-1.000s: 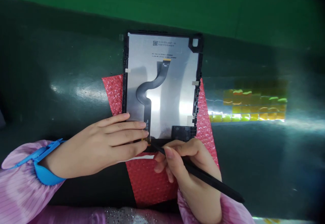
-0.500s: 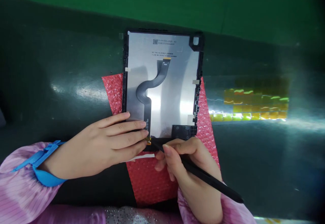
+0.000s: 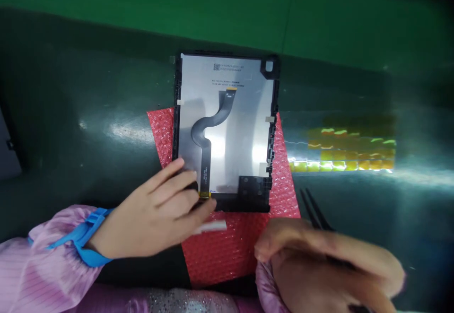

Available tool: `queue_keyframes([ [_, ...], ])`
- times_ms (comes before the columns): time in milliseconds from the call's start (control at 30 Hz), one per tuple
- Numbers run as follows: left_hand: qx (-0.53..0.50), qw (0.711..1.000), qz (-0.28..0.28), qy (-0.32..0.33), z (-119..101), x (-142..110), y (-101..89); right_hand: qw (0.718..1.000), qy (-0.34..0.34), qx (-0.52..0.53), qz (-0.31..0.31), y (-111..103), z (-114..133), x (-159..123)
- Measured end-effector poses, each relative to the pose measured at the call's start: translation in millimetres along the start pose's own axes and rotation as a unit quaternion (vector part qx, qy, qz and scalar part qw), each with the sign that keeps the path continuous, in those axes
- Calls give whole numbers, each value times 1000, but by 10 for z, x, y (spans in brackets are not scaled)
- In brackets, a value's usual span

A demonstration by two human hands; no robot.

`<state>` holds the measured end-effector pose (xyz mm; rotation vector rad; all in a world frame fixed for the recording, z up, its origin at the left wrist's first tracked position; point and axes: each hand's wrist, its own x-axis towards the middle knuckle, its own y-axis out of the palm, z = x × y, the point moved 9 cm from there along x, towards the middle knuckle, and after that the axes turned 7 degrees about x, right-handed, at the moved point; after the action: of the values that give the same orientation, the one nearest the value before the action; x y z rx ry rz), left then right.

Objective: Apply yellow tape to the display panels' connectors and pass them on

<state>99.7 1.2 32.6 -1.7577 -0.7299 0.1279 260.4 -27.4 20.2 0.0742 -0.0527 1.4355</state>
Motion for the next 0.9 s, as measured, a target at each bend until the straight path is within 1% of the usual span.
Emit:
queue_keyframes([
  [33, -32, 999, -25, -8, -55, -7, -39, 1000, -19, 10, 21, 34, 49, 4],
  [67, -77, 996, -38, -12, -114, -17, -50, 998, -33, 25, 48, 86, 93, 10],
  [100, -129, 991, -39, -10, -182, -27, -33, 995, -36, 41, 79, 153, 117, 19],
  [167, -215, 976, -25, -2, -306, -46, 44, 986, 9, 63, 153, 321, 75, 29],
  [233, -252, 968, -21, 3, -382, -62, 103, 977, 32, 92, 191, 424, 56, 39],
  [300, -269, 963, -12, -2, -400, -68, 161, 973, 32, 112, 197, 465, 51, 58],
  [367, -286, 958, 25, -15, -390, -68, 239, 971, 21, 121, 206, 498, 56, 61],
  [433, -294, 954, 59, -24, -375, -66, 286, 970, 26, 125, 207, 504, 43, 55],
  [500, -300, 951, 70, -26, -350, -59, 285, 970, 54, 144, 186, 441, 29, 63],
  [533, -308, 948, 72, -28, -333, -56, 278, 971, 69, 162, 161, 370, 37, 85],
  [600, -327, 942, 71, -24, -290, -50, 254, 977, 72, 173, 102, 194, 121, 171],
  [633, -331, 941, 61, -19, -257, -47, 224, 984, 65, 149, 79, 116, 185, 235],
  [667, -328, 944, 46, -10, -215, -44, 181, 991, 59, 101, 65, 68, 245, 313],
  [700, -314, 949, 26, -2, -156, -41, 130, 995, 54, 37, 69, 69, 296, 403],
  [767, -266, 964, -12, 0, 14, -38, 23, 988, 60, -85, 111, 187, 309, 601],
  [800, -238, 971, -23, -4, 119, -35, -21, 980, 62, -122, 141, 287, 279, 700],
  [900, -150, 987, -38, -34, 468, -25, -135, 959, 72, -159, 222, 585, 88, 956],
])
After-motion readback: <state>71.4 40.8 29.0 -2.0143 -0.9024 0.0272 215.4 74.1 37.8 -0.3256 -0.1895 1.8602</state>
